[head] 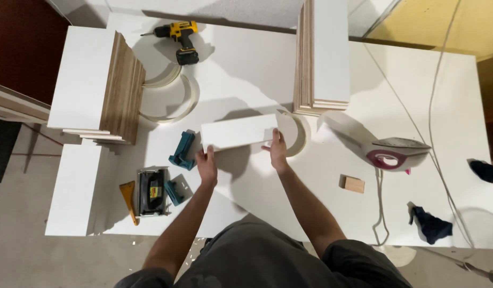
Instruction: Applying and finishing edge banding on a wooden board using an iron, trimmer, and sander
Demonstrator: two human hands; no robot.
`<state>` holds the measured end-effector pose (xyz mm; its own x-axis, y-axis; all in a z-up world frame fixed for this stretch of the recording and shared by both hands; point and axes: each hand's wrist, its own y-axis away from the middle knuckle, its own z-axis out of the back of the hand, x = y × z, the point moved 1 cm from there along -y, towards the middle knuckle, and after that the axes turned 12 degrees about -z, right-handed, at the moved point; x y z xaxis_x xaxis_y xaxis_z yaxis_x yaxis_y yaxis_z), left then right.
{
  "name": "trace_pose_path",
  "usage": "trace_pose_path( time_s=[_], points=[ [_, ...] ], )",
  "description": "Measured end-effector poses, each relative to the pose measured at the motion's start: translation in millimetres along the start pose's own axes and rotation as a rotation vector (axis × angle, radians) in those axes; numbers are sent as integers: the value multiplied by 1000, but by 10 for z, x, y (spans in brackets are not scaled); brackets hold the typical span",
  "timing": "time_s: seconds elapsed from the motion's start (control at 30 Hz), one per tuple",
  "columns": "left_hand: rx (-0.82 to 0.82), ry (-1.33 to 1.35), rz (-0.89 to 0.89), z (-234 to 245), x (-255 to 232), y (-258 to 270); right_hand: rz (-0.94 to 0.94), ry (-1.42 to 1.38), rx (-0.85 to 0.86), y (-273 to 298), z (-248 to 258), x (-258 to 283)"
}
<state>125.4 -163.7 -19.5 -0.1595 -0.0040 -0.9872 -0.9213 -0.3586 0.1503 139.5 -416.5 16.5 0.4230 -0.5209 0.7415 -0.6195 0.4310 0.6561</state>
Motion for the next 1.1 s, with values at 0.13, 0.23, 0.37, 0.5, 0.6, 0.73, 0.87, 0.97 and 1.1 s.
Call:
trace_pose_path(
  time_s=[0.13,0.23,0.37,0.5,0.6,0.73,0.87,0.97,1.1],
  points=[
    [28,-37,69,254,32,555,0,134,23,36,406,-339],
    [19,-78,109,389,-162,1011,10,253,52,121,744,-545],
    [21,-126,130,420,-163,1438,-11,383,49,391,1034,-536],
    [-7,-75,131,344,-88,1711,16,437,109,675,1329,-375],
    [-31,-54,146,283,-107,1987,0,487,134,787,1615,-351],
    [-68,3,134,146,-19,2288,-4,539,148,959,1878,-151],
    [-43,-116,150,122,-9,2367,26,778,175,641,2134,130],
    [-89,-98,123,110,-40,2404,286,960,53,209,2122,436],
    [-93,-98,125,119,-117,2434,582,1316,-41,-608,1915,459]
  ],
)
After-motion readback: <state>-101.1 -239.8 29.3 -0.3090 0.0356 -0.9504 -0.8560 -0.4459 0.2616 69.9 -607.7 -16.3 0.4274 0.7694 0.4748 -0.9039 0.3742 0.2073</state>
